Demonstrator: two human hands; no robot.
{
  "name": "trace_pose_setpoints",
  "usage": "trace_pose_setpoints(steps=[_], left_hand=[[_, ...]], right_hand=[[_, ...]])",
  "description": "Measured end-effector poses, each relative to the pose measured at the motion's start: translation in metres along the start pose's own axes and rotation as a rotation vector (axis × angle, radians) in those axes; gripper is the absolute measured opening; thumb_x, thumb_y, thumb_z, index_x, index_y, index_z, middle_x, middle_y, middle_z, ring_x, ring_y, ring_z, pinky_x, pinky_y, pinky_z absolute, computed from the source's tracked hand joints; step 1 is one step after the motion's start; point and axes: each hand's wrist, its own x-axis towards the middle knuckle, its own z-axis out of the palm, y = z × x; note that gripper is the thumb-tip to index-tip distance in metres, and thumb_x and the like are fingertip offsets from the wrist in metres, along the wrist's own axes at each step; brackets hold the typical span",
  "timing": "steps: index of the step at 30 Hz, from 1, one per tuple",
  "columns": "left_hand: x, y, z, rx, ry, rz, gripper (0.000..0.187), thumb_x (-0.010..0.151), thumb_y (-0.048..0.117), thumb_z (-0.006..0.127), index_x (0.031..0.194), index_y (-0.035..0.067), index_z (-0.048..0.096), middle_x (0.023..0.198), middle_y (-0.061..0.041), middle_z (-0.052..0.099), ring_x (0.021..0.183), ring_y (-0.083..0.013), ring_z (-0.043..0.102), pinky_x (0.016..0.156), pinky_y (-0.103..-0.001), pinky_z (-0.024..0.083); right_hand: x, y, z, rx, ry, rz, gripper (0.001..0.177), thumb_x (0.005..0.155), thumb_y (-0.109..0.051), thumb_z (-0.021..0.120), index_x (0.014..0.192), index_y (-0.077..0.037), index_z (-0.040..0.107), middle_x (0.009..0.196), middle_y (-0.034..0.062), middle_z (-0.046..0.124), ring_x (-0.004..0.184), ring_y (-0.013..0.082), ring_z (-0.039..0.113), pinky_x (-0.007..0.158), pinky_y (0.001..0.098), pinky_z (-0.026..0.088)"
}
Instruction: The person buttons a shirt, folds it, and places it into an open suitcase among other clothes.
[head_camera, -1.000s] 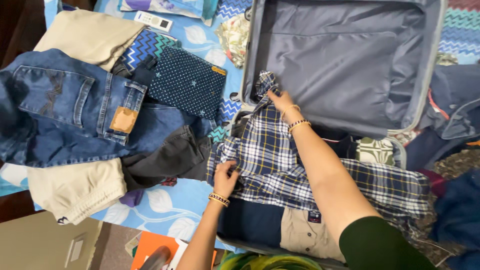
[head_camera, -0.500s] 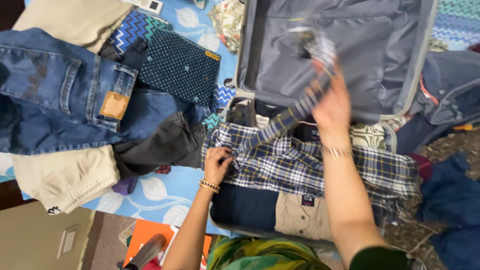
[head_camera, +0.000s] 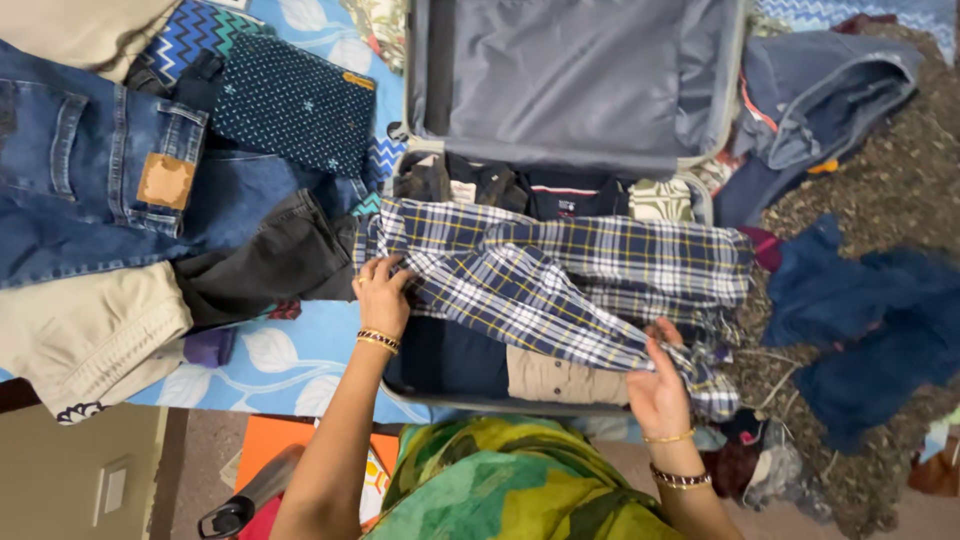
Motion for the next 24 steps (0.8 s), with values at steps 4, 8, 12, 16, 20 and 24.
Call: trace_pose_setpoints(steps=[4, 8, 12, 16, 20, 24], left_hand=[[0.002, 0.04, 0.011, -0.225, -0.023, 0.173, 0.042, 0.079, -0.006, 0.058, 0.117, 0.009, 0.071, 0.138, -0.014, 0.062, 0.134, -0.0363, 0.054, 0.111, -0.048, 0.042], [0.003, 0.055, 0.037, -0.32, -0.223, 0.263, 0.048, 0.098, 0.013, 0.058, 0.144, 0.004, 0.054, 0.154, -0.026, 0.046, 0.145, -0.046, 0.038, 0.12, -0.05, 0.034], [0.0, 0.027, 0.071, -0.021, -0.39, 0.194, 0.063, 0.102, 0.037, 0.056, 0.154, 0.006, 0.038, 0.16, -0.023, 0.034, 0.147, -0.0432, 0.032, 0.118, -0.051, 0.03], [-0.004, 0.004, 0.091, 0.073, -0.465, 0.21, 0.074, 0.101, 0.046, 0.051, 0.159, 0.007, 0.028, 0.166, -0.017, 0.028, 0.152, -0.0392, 0.026, 0.12, -0.05, 0.027], [-0.005, -0.007, 0.103, 0.091, -0.486, 0.219, 0.076, 0.1, 0.047, 0.052, 0.16, 0.008, 0.026, 0.167, -0.017, 0.026, 0.152, -0.0388, 0.024, 0.122, -0.049, 0.025], [-0.003, -0.02, 0.108, 0.086, -0.503, 0.244, 0.077, 0.1, 0.047, 0.053, 0.161, 0.008, 0.025, 0.167, -0.018, 0.025, 0.153, -0.0391, 0.024, 0.121, -0.049, 0.025]], right_hand=[[-0.008, -0.001, -0.013, -0.102, -0.049, -0.101, 0.043, 0.1, 0.002, 0.062, 0.14, -0.013, 0.054, 0.13, 0.0004, 0.059, 0.12, 0.0146, 0.056, 0.098, 0.0328, 0.045], [-0.023, -0.007, -0.021, 0.004, -0.144, -0.165, 0.052, 0.095, 0.01, 0.061, 0.14, -0.015, 0.051, 0.132, 0.0032, 0.06, 0.122, 0.0175, 0.056, 0.109, 0.0368, 0.046], [-0.03, -0.017, -0.066, 0.081, -0.128, -0.124, 0.052, 0.09, 0.004, 0.06, 0.137, -0.017, 0.054, 0.133, 0.0033, 0.061, 0.128, 0.0206, 0.057, 0.112, 0.0401, 0.043], [-0.033, -0.024, -0.106, 0.217, 0.109, 0.042, 0.023, 0.098, -0.013, 0.063, 0.12, -0.006, 0.062, 0.13, 0.0122, 0.068, 0.126, 0.0306, 0.061, 0.113, 0.0484, 0.044], [-0.041, -0.026, -0.11, 0.237, 0.384, 0.054, 0.022, 0.093, -0.017, 0.067, 0.112, -0.007, 0.072, 0.119, 0.0082, 0.074, 0.114, 0.0272, 0.067, 0.102, 0.0444, 0.051], [-0.049, -0.037, -0.092, 0.145, 0.502, -0.195, 0.018, 0.094, -0.005, 0.076, 0.11, -0.01, 0.072, 0.112, 0.0037, 0.073, 0.103, 0.0203, 0.069, 0.089, 0.038, 0.052]])
